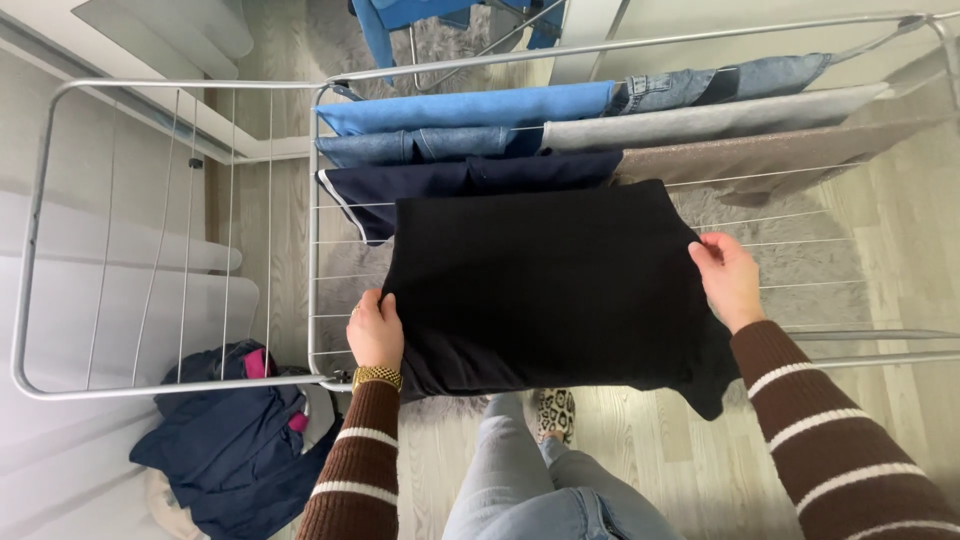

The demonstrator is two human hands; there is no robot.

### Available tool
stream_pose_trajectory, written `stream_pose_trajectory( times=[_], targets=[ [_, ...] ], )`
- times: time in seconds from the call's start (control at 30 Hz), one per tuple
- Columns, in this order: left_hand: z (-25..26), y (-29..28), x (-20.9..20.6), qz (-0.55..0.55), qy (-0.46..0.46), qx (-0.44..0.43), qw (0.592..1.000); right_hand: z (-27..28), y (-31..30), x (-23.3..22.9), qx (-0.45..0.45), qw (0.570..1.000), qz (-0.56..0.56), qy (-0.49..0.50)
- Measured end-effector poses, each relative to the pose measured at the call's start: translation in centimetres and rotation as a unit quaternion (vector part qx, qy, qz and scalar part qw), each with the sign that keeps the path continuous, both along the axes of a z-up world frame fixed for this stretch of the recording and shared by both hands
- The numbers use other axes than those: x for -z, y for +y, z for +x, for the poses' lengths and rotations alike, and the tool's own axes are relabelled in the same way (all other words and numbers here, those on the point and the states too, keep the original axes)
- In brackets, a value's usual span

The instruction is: The person hangs several garments on a metal drying rack. They pick up a sparkly brown top, a black top, and dark pants from a pile on the floor, unfold each item, and drape them over the rack bars to dry.

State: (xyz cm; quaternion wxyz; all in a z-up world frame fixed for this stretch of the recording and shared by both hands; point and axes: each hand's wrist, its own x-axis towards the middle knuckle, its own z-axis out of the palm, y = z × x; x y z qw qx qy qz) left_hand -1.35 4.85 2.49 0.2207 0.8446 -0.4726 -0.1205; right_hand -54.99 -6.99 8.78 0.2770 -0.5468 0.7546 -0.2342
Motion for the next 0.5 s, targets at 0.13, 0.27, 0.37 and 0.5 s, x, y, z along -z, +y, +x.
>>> stream_pose_trajectory(
  times=[0.13, 0.27, 0.37, 0.5],
  targets=[
    [0.5, -1.5, 0.1, 0.012, 0.011, -0.002, 1.0, 0.4, -1.4, -0.6, 0.001, 1.0, 0.003, -0.004],
    [0.6, -2.9, -0.1, 0.018, 0.004, 0.002, 1.0, 0.3, -2.6, 0.1, -0.003, 1.0, 0.006, -0.004],
    [0.6, -3.8, -0.2, 0.038, 0.013, 0.004, 0.999, 0.0, -3.2, 0.7, -0.007, 1.0, 0.014, 0.0],
    [0.3, -4.2, 0.1, 0.081, 0.05, -0.006, 0.995, -1.1, -3.3, 2.7, -0.004, 0.999, 0.043, -0.011]
  ],
)
